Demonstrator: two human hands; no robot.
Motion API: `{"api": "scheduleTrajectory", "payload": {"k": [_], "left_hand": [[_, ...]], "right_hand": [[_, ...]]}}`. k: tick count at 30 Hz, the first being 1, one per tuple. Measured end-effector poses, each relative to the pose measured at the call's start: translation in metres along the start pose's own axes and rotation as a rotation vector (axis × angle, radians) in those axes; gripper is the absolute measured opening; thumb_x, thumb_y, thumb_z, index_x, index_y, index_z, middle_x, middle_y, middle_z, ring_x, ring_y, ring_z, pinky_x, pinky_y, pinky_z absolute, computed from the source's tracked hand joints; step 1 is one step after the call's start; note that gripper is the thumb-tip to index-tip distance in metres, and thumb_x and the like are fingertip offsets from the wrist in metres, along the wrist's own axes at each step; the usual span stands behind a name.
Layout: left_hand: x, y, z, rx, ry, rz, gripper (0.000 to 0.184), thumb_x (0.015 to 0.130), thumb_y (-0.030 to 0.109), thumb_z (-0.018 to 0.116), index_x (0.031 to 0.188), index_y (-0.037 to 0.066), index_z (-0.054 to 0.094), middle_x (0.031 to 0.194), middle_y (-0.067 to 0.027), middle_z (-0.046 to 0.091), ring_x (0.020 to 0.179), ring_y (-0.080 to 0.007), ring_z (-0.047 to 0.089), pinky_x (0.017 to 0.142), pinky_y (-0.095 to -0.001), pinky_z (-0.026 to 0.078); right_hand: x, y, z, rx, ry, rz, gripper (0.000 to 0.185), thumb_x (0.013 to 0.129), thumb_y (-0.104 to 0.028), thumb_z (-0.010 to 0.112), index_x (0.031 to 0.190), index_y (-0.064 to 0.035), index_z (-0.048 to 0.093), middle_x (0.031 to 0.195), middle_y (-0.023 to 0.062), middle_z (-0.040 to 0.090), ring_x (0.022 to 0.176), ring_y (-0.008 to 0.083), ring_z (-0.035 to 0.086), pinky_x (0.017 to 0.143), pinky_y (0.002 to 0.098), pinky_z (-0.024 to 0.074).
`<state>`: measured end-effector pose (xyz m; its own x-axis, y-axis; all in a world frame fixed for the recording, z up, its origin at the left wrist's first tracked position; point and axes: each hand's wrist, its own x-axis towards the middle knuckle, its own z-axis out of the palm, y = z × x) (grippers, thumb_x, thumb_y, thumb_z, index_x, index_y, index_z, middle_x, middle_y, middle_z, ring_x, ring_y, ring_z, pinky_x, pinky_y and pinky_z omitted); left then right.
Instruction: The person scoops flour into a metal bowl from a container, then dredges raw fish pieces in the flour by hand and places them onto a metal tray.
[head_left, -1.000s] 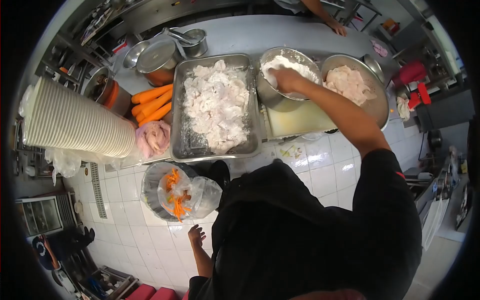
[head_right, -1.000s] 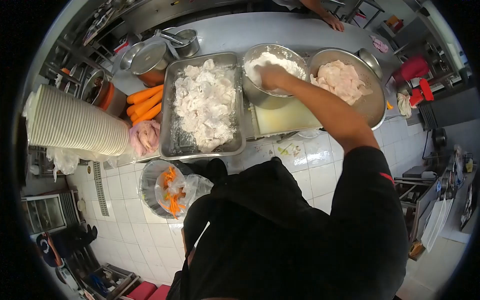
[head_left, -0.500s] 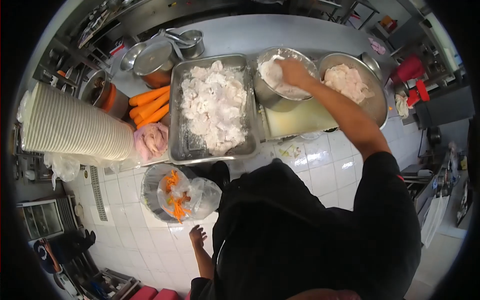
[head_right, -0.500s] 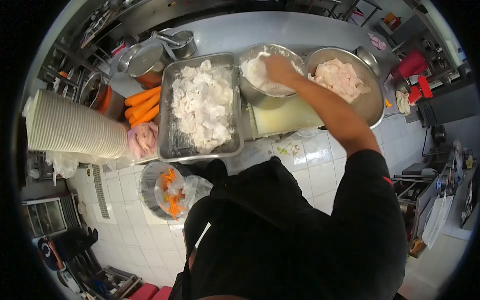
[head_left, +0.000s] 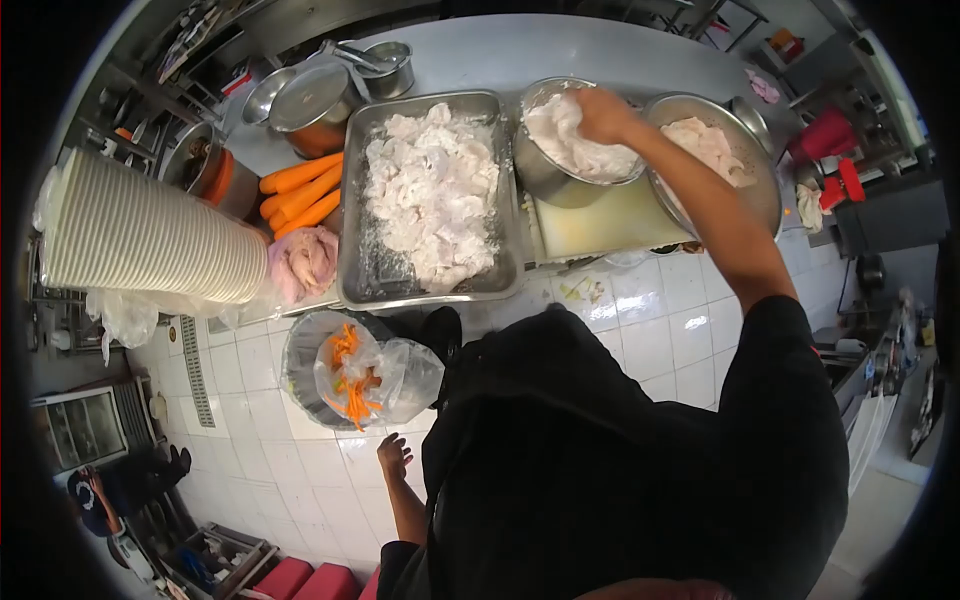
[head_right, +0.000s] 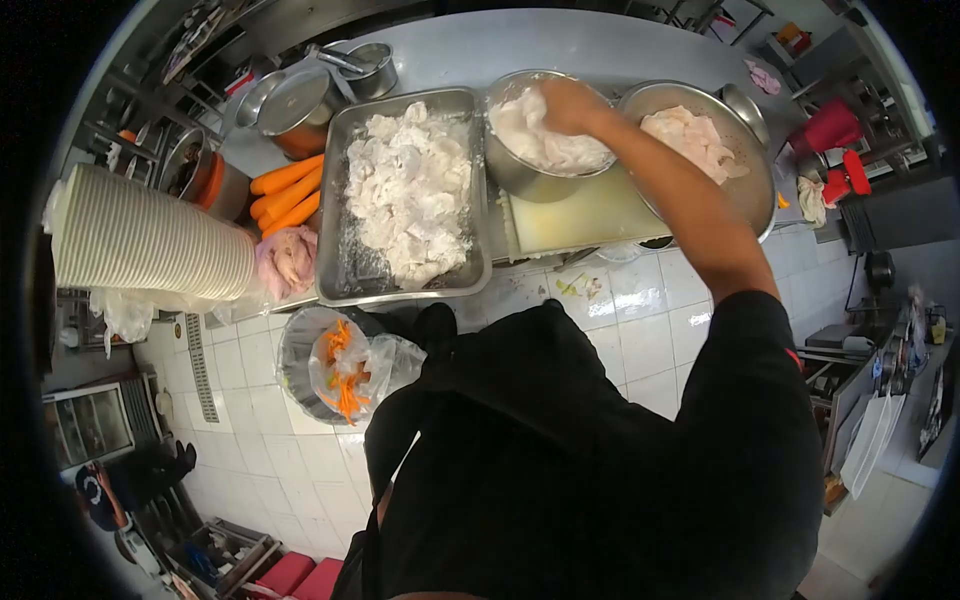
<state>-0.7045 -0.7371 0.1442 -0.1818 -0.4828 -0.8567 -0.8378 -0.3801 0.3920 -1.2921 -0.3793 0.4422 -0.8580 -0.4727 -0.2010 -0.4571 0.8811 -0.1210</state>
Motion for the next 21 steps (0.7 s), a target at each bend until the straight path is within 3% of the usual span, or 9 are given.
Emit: {"api": "scheduleTrajectory", "payload": {"k": [3,5,7,9,13,14,17,18,21], "left_hand": [[0.007,-0.008,-0.001,-0.026,-0.010,0.009,0.042,0.075,0.007,0.047,0.117,0.006,0.047,0.093,-0.0100,0.059,0.065,-0.0207,0.055,0.053,-0.0329,0.046],[0.000,-0.001,0.004,-0.018,-0.036,0.016,0.043,0.075,0.006,0.047,0.117,0.006,0.046,0.092,-0.0100,0.059,0.065,-0.0209,0.055,0.053,-0.0333,0.045],[0.005,0.002,0.006,-0.007,-0.041,-0.011,0.042,0.075,0.007,0.047,0.117,0.006,0.047,0.093,-0.0100,0.059,0.065,-0.0210,0.055,0.053,-0.0336,0.045],[-0.001,0.002,0.006,-0.011,-0.035,-0.002,0.042,0.075,0.007,0.048,0.117,0.006,0.047,0.093,-0.0101,0.059,0.065,-0.0210,0.055,0.052,-0.0333,0.045],[0.005,0.000,0.007,-0.035,-0.045,-0.009,0.043,0.074,0.007,0.049,0.117,0.007,0.047,0.094,-0.0104,0.058,0.066,-0.0213,0.054,0.053,-0.0331,0.045],[0.015,-0.003,0.006,-0.051,-0.057,-0.025,0.043,0.074,0.007,0.050,0.117,0.007,0.047,0.095,-0.0105,0.058,0.066,-0.0214,0.054,0.053,-0.0331,0.045],[0.012,0.005,0.006,0.009,-0.055,-0.015,0.043,0.075,0.010,0.048,0.118,0.007,0.046,0.097,-0.0110,0.058,0.067,-0.0215,0.054,0.054,-0.0335,0.045],[0.018,0.002,0.004,-0.024,-0.064,-0.014,0.043,0.075,0.012,0.048,0.118,0.006,0.046,0.099,-0.0114,0.057,0.068,-0.0217,0.054,0.056,-0.0342,0.046],[0.017,-0.002,-0.001,-0.038,-0.053,0.010,0.043,0.076,0.011,0.046,0.118,0.006,0.046,0.099,-0.0117,0.057,0.069,-0.0223,0.055,0.056,-0.0342,0.046]], "right_hand": [[-0.013,-0.012,0.009,0.002,-0.091,-0.122,0.074,0.065,-0.015,0.061,0.131,-0.0168,0.028,0.113,0.0227,0.050,0.104,0.0350,0.049,0.088,0.0387,0.0392],[-0.011,-0.010,0.057,-0.113,0.002,-0.114,0.072,0.066,-0.006,0.059,0.131,-0.0140,0.027,0.116,0.0239,0.047,0.108,0.0361,0.046,0.090,0.0391,0.0382],[-0.013,-0.016,0.036,0.061,-0.067,-0.036,0.066,0.067,-0.005,0.059,0.128,-0.0134,0.034,0.113,0.0218,0.049,0.105,0.0360,0.047,0.089,0.0398,0.0382],[-0.008,-0.010,0.020,-0.059,0.004,-0.020,0.061,0.067,-0.008,0.061,0.124,-0.0104,0.039,0.110,0.0201,0.052,0.103,0.0359,0.049,0.089,0.0393,0.0382],[-0.008,-0.020,0.017,-0.128,0.112,-0.175,0.046,0.070,-0.019,0.060,0.113,-0.0079,0.048,0.105,0.0191,0.054,0.102,0.0324,0.049,0.084,0.0405,0.0406],[-0.008,-0.029,0.021,-0.081,0.024,-0.157,0.055,0.067,-0.012,0.061,0.118,-0.0068,0.045,0.108,0.0209,0.052,0.101,0.0349,0.049,0.087,0.0399,0.0393],[-0.004,-0.025,0.040,-0.118,-0.065,-0.200,0.054,0.065,-0.014,0.061,0.116,-0.0074,0.047,0.108,0.0200,0.052,0.102,0.0334,0.049,0.088,0.0389,0.0393],[-0.003,-0.030,0.030,-0.147,-0.182,-0.107,0.052,0.063,-0.011,0.061,0.114,-0.0075,0.049,0.108,0.0184,0.053,0.102,0.0318,0.050,0.088,0.0383,0.0396],[-0.013,-0.018,0.009,-0.071,-0.018,-0.085,0.050,0.064,-0.011,0.060,0.113,-0.0077,0.050,0.108,0.0168,0.054,0.100,0.0308,0.051,0.087,0.0379,0.0400]]}}
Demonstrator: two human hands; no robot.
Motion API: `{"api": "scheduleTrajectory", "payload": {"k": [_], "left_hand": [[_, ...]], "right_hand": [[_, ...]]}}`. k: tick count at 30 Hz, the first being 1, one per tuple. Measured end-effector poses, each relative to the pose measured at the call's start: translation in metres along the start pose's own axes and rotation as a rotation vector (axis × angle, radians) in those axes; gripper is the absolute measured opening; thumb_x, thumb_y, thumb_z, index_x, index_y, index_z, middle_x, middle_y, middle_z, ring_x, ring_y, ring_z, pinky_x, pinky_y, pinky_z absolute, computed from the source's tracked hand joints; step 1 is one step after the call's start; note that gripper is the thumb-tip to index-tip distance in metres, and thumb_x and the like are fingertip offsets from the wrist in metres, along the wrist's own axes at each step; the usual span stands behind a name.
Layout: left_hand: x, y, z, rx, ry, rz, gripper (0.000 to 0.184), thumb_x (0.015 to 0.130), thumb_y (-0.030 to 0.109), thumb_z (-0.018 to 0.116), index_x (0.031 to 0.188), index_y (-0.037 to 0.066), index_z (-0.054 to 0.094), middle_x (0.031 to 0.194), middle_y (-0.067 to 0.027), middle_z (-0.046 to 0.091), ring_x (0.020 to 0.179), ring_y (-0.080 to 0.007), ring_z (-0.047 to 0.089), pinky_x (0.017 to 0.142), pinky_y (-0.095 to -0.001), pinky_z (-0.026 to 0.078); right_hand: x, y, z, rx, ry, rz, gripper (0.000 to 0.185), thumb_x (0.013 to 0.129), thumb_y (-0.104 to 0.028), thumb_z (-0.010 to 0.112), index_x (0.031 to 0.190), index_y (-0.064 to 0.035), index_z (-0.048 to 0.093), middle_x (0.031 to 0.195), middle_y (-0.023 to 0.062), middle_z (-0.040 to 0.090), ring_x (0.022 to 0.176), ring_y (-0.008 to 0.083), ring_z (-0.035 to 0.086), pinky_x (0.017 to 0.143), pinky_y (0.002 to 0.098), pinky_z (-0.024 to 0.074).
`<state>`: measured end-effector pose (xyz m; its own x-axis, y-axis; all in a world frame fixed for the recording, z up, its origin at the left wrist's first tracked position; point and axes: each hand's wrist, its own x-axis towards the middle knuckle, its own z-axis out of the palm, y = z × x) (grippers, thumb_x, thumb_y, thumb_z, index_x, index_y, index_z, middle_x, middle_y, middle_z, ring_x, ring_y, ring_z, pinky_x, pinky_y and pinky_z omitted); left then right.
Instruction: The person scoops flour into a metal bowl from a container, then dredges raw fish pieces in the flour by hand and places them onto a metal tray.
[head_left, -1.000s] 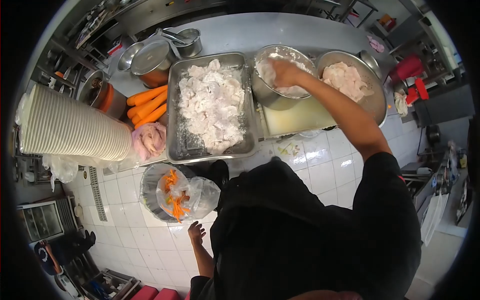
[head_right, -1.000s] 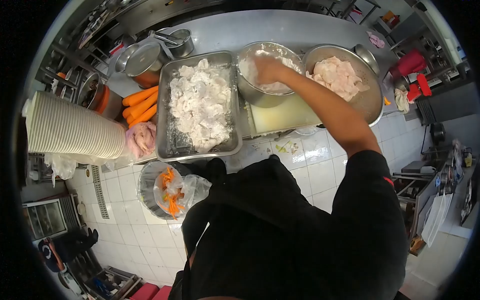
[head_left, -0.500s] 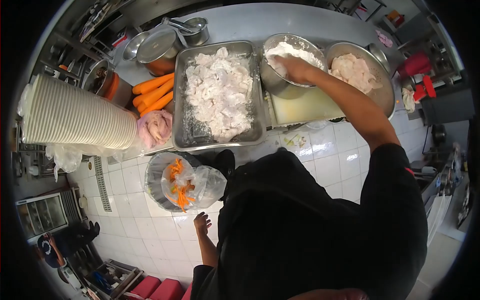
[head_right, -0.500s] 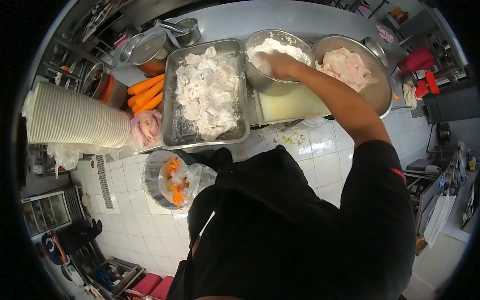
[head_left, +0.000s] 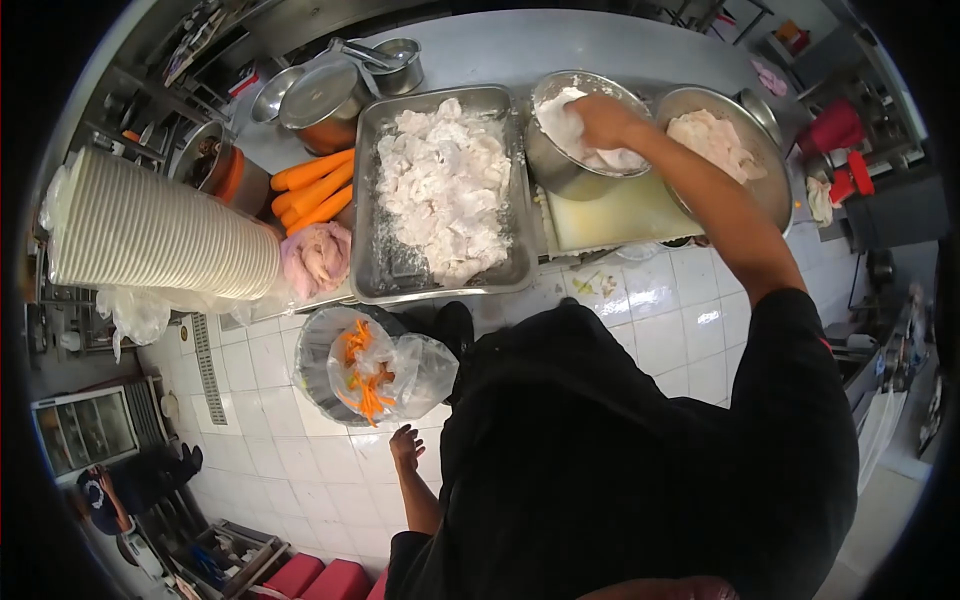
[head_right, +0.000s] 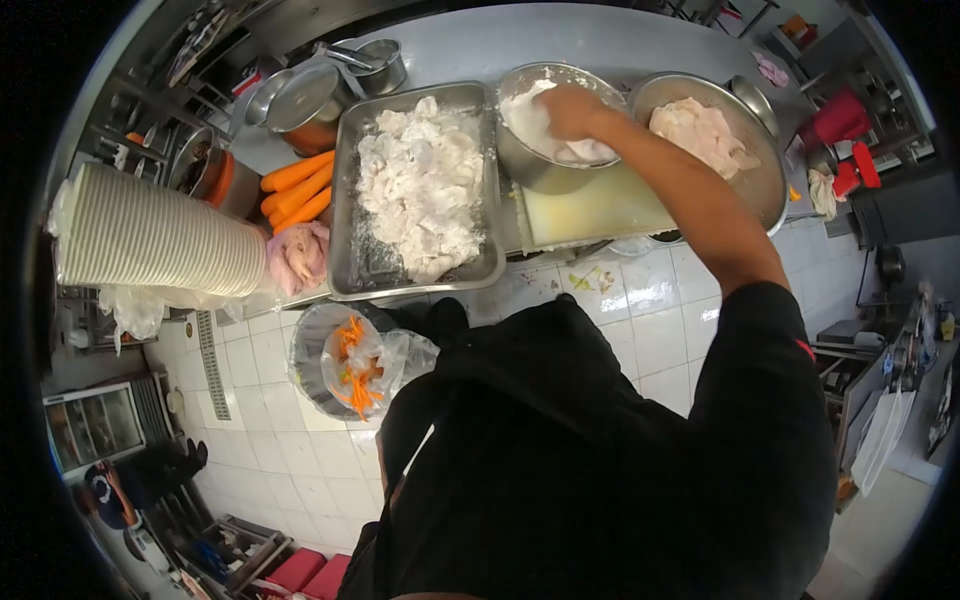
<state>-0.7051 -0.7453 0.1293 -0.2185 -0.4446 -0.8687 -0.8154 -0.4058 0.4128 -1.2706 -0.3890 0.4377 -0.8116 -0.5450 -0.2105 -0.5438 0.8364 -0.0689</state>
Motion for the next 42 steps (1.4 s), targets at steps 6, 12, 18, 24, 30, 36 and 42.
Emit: {"api": "scheduleTrajectory", "payload": {"k": [6,12,18,24,30,36,42], "left_hand": [[-0.008,0.009,0.005,0.025,0.022,0.002,0.042,0.076,0.009,0.043,0.118,0.004,0.045,0.099,-0.0123,0.058,0.071,-0.0234,0.056,0.056,-0.0332,0.046],[-0.020,0.022,0.008,0.034,0.014,0.013,0.042,0.076,0.008,0.047,0.117,0.005,0.047,0.098,-0.0113,0.058,0.071,-0.0231,0.056,0.055,-0.0332,0.046],[-0.024,0.022,0.003,0.046,0.024,-0.003,0.041,0.076,0.008,0.050,0.117,0.006,0.047,0.098,-0.0108,0.058,0.071,-0.0225,0.056,0.055,-0.0335,0.046],[-0.010,0.018,-0.004,0.239,-0.029,0.178,0.041,0.076,0.008,0.050,0.117,0.006,0.047,0.099,-0.0107,0.058,0.071,-0.0221,0.056,0.055,-0.0337,0.046],[-0.016,-0.004,-0.007,0.029,0.034,-0.055,0.041,0.075,0.008,0.050,0.116,0.006,0.048,0.092,-0.0091,0.058,0.067,-0.0200,0.054,0.053,-0.0327,0.046],[-0.045,-0.011,-0.006,0.190,0.020,0.055,0.040,0.074,0.008,0.053,0.114,0.006,0.050,0.089,-0.0082,0.058,0.065,-0.0197,0.054,0.051,-0.0315,0.046],[-0.038,-0.002,-0.003,0.060,0.025,-0.061,0.040,0.079,0.017,0.045,0.119,0.009,0.047,0.097,-0.0064,0.057,0.078,-0.0235,0.055,0.065,-0.0376,0.046]], "right_hand": [[-0.004,0.001,0.009,0.044,-0.159,-0.061,0.048,0.067,-0.017,0.059,0.114,-0.0092,0.051,0.110,0.0210,0.051,0.104,0.0324,0.048,0.091,0.0363,0.0368],[0.002,0.013,0.013,-0.041,0.125,-0.052,0.031,0.070,-0.015,0.054,0.100,-0.0073,0.059,0.103,0.0177,0.056,0.098,0.0311,0.052,0.084,0.0388,0.0410],[0.006,-0.002,-0.015,-0.072,-0.075,0.073,0.040,0.069,-0.012,0.053,0.109,-0.0081,0.055,0.111,0.0188,0.052,0.102,0.0310,0.051,0.086,0.0383,0.0413],[0.002,-0.010,0.022,-0.023,-0.083,0.003,0.047,0.069,-0.011,0.055,0.115,-0.0177,0.052,0.114,0.0160,0.051,0.103,0.0289,0.052,0.087,0.0361,0.0413],[0.019,0.074,0.035,0.364,0.215,0.082,0.039,0.064,-0.014,0.062,0.103,-0.0088,0.060,0.116,0.0147,0.050,0.105,0.0250,0.049,0.089,0.0310,0.0380],[-0.018,0.025,-0.057,0.919,0.320,0.096,0.037,0.074,-0.006,0.051,0.110,0.0005,0.052,0.100,0.0148,0.059,0.078,0.0172,0.059,0.069,0.0264,0.0488],[-0.010,-0.078,-0.081,1.061,0.200,-0.138,0.040,0.072,-0.003,0.055,0.112,0.0007,0.049,0.089,0.0115,0.061,0.073,0.0145,0.060,0.060,0.0255,0.0495]]}}
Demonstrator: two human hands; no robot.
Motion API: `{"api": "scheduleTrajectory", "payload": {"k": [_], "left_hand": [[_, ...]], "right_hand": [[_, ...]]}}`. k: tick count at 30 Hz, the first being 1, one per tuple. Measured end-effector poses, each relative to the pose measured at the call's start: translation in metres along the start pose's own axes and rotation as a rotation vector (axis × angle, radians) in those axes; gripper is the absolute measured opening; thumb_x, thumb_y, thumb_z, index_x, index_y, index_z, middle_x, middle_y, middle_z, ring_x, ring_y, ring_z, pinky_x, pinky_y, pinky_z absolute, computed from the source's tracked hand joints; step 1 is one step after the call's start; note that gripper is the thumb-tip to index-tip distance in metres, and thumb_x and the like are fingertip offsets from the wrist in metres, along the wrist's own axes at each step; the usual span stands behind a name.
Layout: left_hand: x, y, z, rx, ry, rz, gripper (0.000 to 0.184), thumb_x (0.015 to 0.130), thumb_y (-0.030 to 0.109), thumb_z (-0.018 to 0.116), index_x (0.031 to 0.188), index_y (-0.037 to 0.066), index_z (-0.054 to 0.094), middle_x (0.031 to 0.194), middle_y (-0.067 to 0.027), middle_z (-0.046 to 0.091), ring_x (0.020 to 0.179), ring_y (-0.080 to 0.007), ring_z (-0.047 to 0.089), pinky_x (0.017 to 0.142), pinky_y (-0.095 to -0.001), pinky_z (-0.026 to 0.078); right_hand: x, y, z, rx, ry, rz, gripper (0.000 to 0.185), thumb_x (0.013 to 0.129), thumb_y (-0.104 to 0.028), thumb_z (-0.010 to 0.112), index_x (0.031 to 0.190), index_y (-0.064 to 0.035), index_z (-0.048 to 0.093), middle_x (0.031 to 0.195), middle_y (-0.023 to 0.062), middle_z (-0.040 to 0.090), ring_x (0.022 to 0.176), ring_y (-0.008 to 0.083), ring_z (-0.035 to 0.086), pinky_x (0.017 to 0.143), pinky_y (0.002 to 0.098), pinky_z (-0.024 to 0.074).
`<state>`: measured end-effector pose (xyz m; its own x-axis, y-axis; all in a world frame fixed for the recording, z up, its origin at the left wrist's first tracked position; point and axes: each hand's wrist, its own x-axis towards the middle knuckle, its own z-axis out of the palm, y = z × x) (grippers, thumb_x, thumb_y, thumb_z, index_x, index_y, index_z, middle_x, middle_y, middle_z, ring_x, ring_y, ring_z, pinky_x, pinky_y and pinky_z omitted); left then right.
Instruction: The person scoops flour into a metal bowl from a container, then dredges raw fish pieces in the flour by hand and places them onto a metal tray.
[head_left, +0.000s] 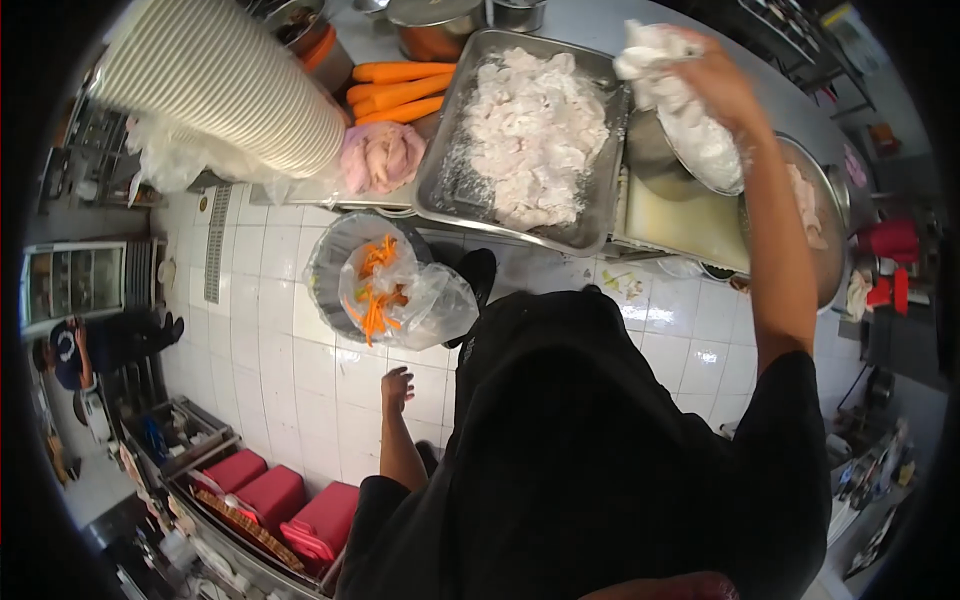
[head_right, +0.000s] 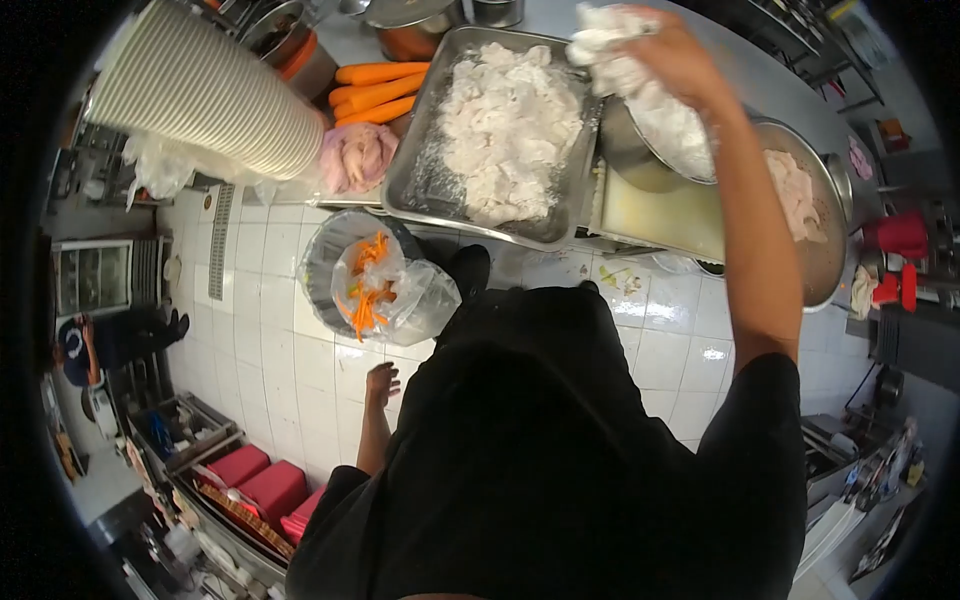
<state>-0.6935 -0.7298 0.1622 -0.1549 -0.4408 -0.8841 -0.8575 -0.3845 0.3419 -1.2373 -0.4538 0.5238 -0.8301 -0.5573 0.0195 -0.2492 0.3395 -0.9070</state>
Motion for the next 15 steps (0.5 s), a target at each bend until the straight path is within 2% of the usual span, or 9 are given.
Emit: {"api": "scheduleTrajectory", "payload": {"k": [1,4,5,6,7,8,11,12,15], "left_hand": [[-0.001,0.006,0.003,-0.078,0.068,0.012,0.038,0.073,0.007,0.055,0.110,0.008,0.053,0.084,-0.0086,0.058,0.064,-0.0173,0.053,0.048,-0.0296,0.044],[-0.005,0.019,0.006,-0.104,0.063,0.070,0.039,0.073,0.008,0.054,0.111,0.008,0.052,0.085,-0.0092,0.058,0.065,-0.0176,0.053,0.052,-0.0295,0.045],[-0.008,0.019,0.006,-0.121,0.072,0.077,0.039,0.073,0.008,0.054,0.112,0.008,0.052,0.086,-0.0094,0.059,0.066,-0.0180,0.054,0.052,-0.0295,0.045],[-0.010,0.021,0.007,-0.130,0.075,0.089,0.040,0.073,0.008,0.054,0.112,0.008,0.052,0.086,-0.0097,0.059,0.067,-0.0184,0.054,0.053,-0.0295,0.045],[-0.009,0.027,0.009,-0.130,0.070,0.106,0.040,0.073,0.008,0.054,0.113,0.008,0.051,0.087,-0.0099,0.059,0.067,-0.0188,0.055,0.053,-0.0295,0.045],[-0.009,0.029,0.010,-0.137,0.070,0.101,0.040,0.073,0.008,0.054,0.113,0.008,0.051,0.088,-0.0101,0.059,0.068,-0.0192,0.055,0.054,-0.0298,0.045],[-0.008,0.020,0.014,-0.116,0.043,0.077,0.040,0.073,0.008,0.053,0.114,0.008,0.050,0.090,-0.0105,0.059,0.070,-0.0206,0.056,0.055,-0.0309,0.046],[-0.006,0.015,0.015,-0.094,0.034,0.057,0.040,0.073,0.008,0.053,0.114,0.009,0.050,0.089,-0.0104,0.058,0.071,-0.0211,0.056,0.055,-0.0315,0.046],[0.001,-0.017,0.015,-0.043,0.022,-0.021,0.041,0.073,0.008,0.053,0.114,0.009,0.050,0.089,-0.0101,0.058,0.071,-0.0225,0.056,0.055,-0.0331,0.046]], "right_hand": [[0.001,-0.008,0.030,-0.082,0.032,-0.048,0.037,0.070,-0.003,0.057,0.106,0.0019,0.053,0.087,0.0105,0.062,0.070,0.0139,0.060,0.057,0.0251,0.0492],[0.016,0.011,0.115,0.014,-0.222,-0.072,0.035,0.066,-0.004,0.062,0.101,0.0010,0.058,0.084,0.0094,0.063,0.073,0.0126,0.060,0.064,0.0259,0.0486],[0.010,0.005,0.145,-0.127,-0.203,-0.062,0.037,0.069,0.000,0.058,0.106,-0.0010,0.056,0.084,0.0104,0.063,0.065,0.0153,0.061,0.053,0.0254,0.0491],[0.015,0.027,0.177,-0.212,-0.166,-0.252,0.039,0.068,0.002,0.058,0.106,-0.0035,0.057,0.086,0.0107,0.064,0.068,0.0178,0.061,0.059,0.0280,0.0495],[0.005,0.013,0.194,-0.202,-0.271,-0.139,0.040,0.066,0.002,0.058,0.104,-0.0067,0.058,0.088,0.0132,0.063,0.074,0.0224,0.062,0.066,0.0311,0.0488],[0.013,0.040,0.225,-0.431,-0.201,-0.176,0.037,0.063,-0.001,0.060,0.098,-0.0088,0.060,0.084,0.0148,0.062,0.077,0.0269,0.061,0.068,0.0349,0.0480],[0.000,0.030,0.234,-0.571,-0.236,-0.145,0.032,0.062,-0.007,0.060,0.094,-0.0090,0.061,0.105,0.0246,0.051,0.100,0.0377,0.049,0.081,0.0423,0.0421],[-0.005,0.032,0.228,-0.591,-0.076,-0.230,0.033,0.063,-0.007,0.059,0.095,-0.0092,0.061,0.107,0.0243,0.050,0.100,0.0377,0.049,0.083,0.0414,0.0411],[-0.009,0.021,0.179,-0.556,0.030,-0.234,0.034,0.063,-0.008,0.060,0.096,-0.0089,0.061,0.103,0.0243,0.052,0.097,0.0359,0.051,0.082,0.0397,0.0421]]}}
